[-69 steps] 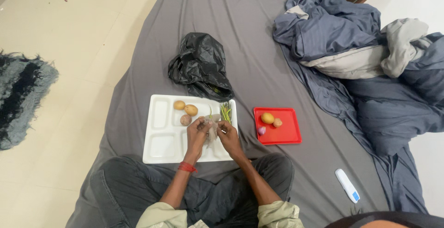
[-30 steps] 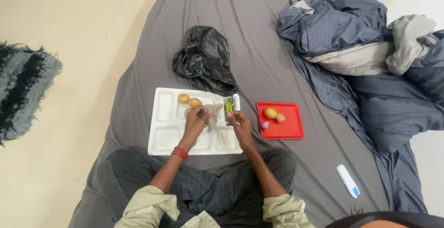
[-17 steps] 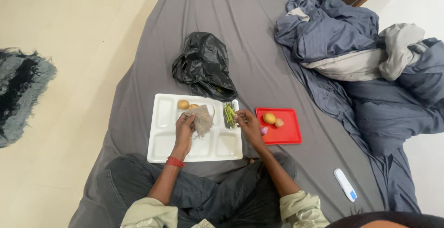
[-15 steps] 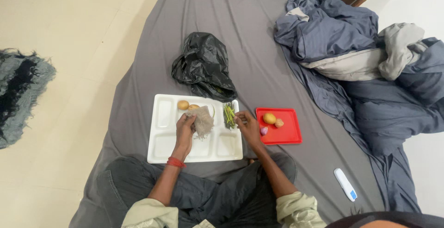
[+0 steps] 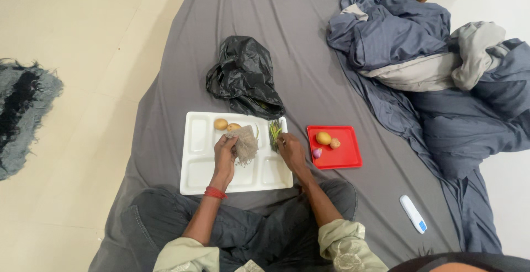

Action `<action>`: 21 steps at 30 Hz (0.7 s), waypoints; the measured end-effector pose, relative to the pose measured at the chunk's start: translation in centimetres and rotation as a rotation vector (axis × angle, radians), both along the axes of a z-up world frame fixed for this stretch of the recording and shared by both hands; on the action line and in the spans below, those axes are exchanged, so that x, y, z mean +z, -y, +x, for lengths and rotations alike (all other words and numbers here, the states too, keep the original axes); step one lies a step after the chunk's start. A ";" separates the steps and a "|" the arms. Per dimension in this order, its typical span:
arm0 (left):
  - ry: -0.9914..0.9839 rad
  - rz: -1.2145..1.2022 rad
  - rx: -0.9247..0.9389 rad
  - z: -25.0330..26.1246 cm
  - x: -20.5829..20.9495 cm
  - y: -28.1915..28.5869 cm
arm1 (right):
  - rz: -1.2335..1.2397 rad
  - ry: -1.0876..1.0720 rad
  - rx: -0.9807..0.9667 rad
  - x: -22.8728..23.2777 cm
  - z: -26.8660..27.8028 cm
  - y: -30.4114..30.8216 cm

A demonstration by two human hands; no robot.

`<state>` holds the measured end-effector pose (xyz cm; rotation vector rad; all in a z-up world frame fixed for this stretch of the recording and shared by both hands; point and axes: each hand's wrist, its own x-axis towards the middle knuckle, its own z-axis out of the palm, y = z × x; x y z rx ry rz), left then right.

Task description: The person sits on a bed and peels the outer layers of small root vegetables by hand. They place the peeled items into a white compartmentalized tray and discard the peels into a black plastic bag.

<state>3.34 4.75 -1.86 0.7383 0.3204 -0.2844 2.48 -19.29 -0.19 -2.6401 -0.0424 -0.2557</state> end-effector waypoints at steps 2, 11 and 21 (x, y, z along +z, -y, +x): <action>-0.005 -0.016 0.013 0.1 -0.1 0.1 | -0.016 -0.001 0.024 0.1 -0.1 -0.2; -0.006 -0.019 0.013 0.4 0.3 -0.2 | 0.228 -0.096 -0.014 1.7 0.5 -0.9; -0.039 -0.053 0.049 0.9 1.0 -0.4 | 0.146 0.073 0.167 2.5 6.1 -1.3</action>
